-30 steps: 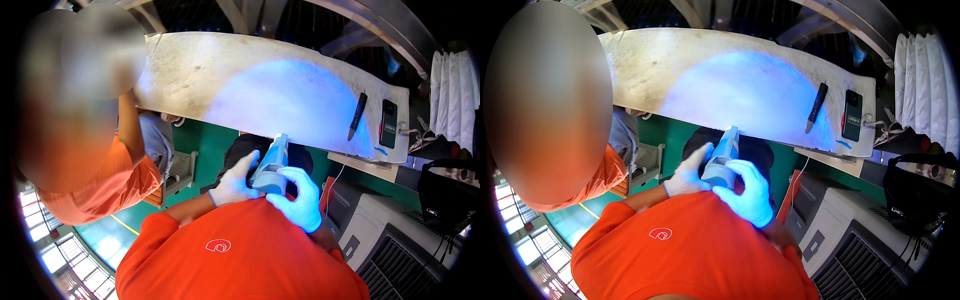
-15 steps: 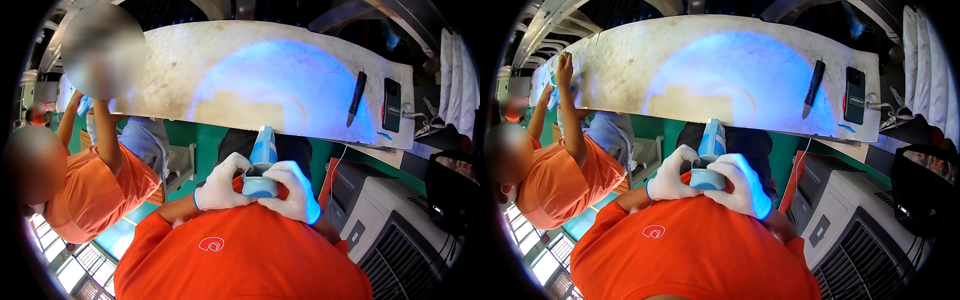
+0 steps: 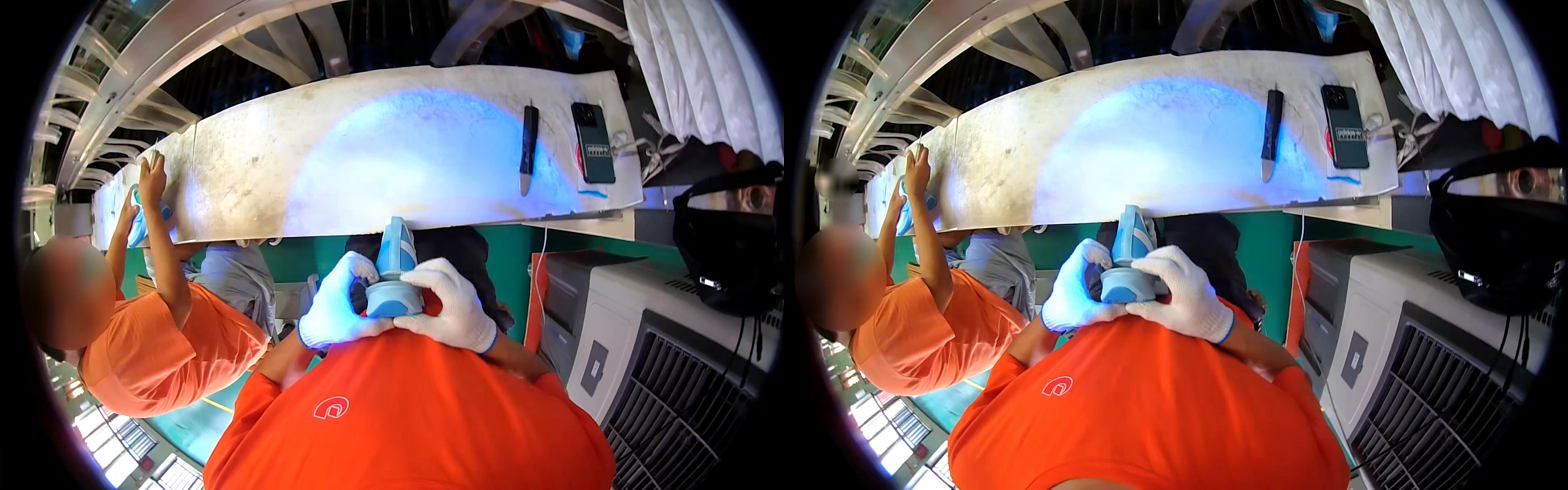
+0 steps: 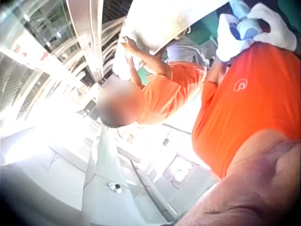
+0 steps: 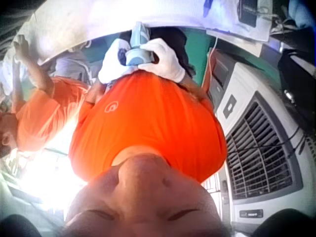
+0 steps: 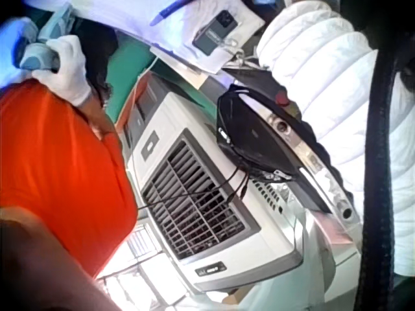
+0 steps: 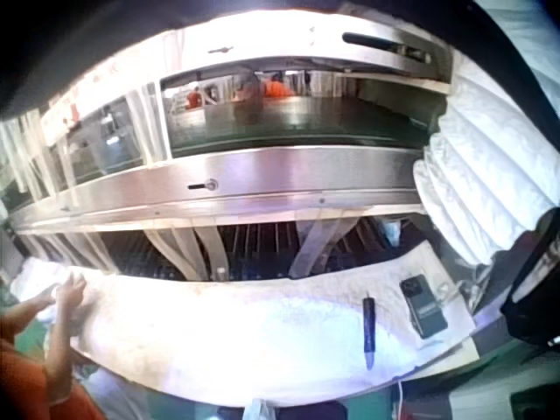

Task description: The person uses a small black tool to scrape and clean the surface of a white and teal sneaker held in their left hand. They work on the upper mesh and side panels of the shoe, rotating it to access different areas. The person then places the sneaker on the table and uses the tool to clean the table surface before picking up the shoe again to continue the cleaning process.

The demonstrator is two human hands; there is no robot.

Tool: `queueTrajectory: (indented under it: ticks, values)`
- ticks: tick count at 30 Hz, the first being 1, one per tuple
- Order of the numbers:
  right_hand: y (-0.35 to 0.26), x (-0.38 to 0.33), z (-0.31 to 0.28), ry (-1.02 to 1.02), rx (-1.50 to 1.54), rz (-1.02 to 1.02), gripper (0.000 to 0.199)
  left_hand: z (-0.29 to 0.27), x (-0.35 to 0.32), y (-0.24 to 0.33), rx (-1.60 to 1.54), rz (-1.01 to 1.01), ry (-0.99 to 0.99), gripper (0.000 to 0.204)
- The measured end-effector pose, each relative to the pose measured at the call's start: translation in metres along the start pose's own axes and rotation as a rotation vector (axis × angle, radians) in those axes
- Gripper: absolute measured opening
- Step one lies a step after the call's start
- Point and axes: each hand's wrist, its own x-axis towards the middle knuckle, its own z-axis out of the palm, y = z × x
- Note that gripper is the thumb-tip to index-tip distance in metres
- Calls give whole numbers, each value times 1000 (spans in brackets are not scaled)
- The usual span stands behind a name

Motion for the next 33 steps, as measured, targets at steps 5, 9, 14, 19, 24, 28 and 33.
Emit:
queueTrajectory:
  ticks: [5,9,14,19,24,28,33]
  values:
    - [2,0,-9,-25,66,98,61,4,18,19,128,71,43,62]
    - [8,-1,-9,-18,106,88,61,5,20,30,215,8,36,61]
    - [18,1,-5,1,87,-3,63,11,15,42,298,-78,23,66]
    - [24,5,-3,11,101,1,63,16,14,30,236,-65,85,58]
    - [30,8,4,51,160,52,55,12,21,35,239,-37,68,57]
    - [34,13,4,33,195,67,55,9,25,36,214,-64,69,56]
    - [42,20,5,37,211,67,56,6,30,27,207,-66,74,56]
